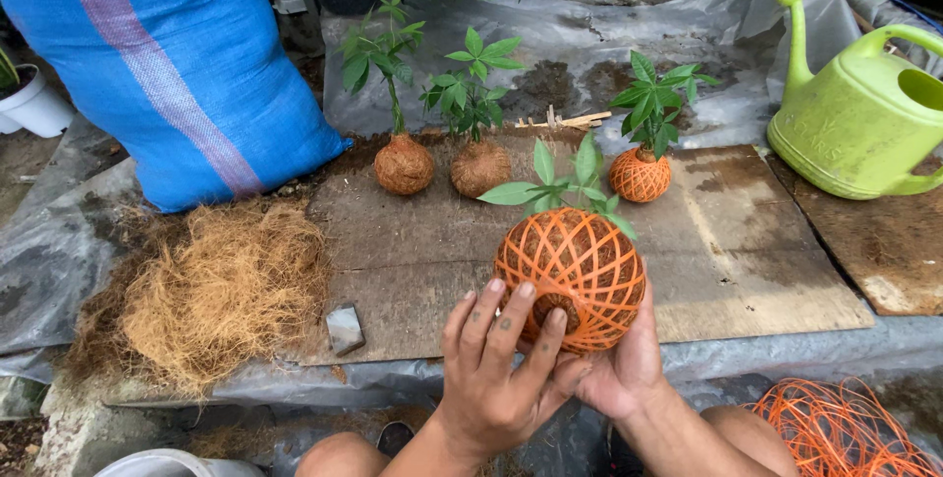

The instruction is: The person wraps a coconut shell planter with orange string, inserts a small plant, and secures it. Then the person wraps another coconut shell with coir fiber and inserts a second plant.

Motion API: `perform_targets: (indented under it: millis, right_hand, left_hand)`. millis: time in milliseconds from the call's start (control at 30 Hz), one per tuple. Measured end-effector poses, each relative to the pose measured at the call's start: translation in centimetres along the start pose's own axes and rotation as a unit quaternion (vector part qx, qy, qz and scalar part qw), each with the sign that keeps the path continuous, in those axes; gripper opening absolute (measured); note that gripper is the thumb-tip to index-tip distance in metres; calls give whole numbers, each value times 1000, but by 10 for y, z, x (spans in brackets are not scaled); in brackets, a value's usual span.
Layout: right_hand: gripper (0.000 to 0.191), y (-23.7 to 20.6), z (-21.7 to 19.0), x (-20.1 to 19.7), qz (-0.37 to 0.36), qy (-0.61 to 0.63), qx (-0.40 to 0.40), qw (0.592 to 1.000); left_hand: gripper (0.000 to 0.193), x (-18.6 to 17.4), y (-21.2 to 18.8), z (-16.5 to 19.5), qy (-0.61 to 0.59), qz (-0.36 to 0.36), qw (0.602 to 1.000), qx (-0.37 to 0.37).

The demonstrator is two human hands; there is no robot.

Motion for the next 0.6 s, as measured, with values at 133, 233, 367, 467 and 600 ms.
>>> perform_targets:
  millis: [133,233,367,467,600]
  right_hand:
    - [94,3,-4,-8,35,-18,-16,999]
    - [93,3,-10,-12,67,-69,-56,994]
    - [95,0,-17,-9,20,-84,-87,992]
    - [92,-3,-18,-14,40,-83,-65,994]
    - [88,3,-19,-19,8,-92,-57,994]
  left_hand:
    - [59,10,-4,1,-8,-2,1000,-16]
    - [63,22,-11,-2,-88,18,994,-56]
    - [65,29,-20,-5,-269,61,948,-158]
    - [78,26,-22,-8,-311,31,926,-211]
    - [109,25,-11,-13,-306,-54,920,-239]
Point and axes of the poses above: each hand's wrist, its own y-axis towards the middle knuckle, its own x-axis out of the palm, z = x × y, the point moved 4 cm from there along y, towards the middle knuckle, and after that the axes turned 2 degrees about y, right-handed, at the moved point
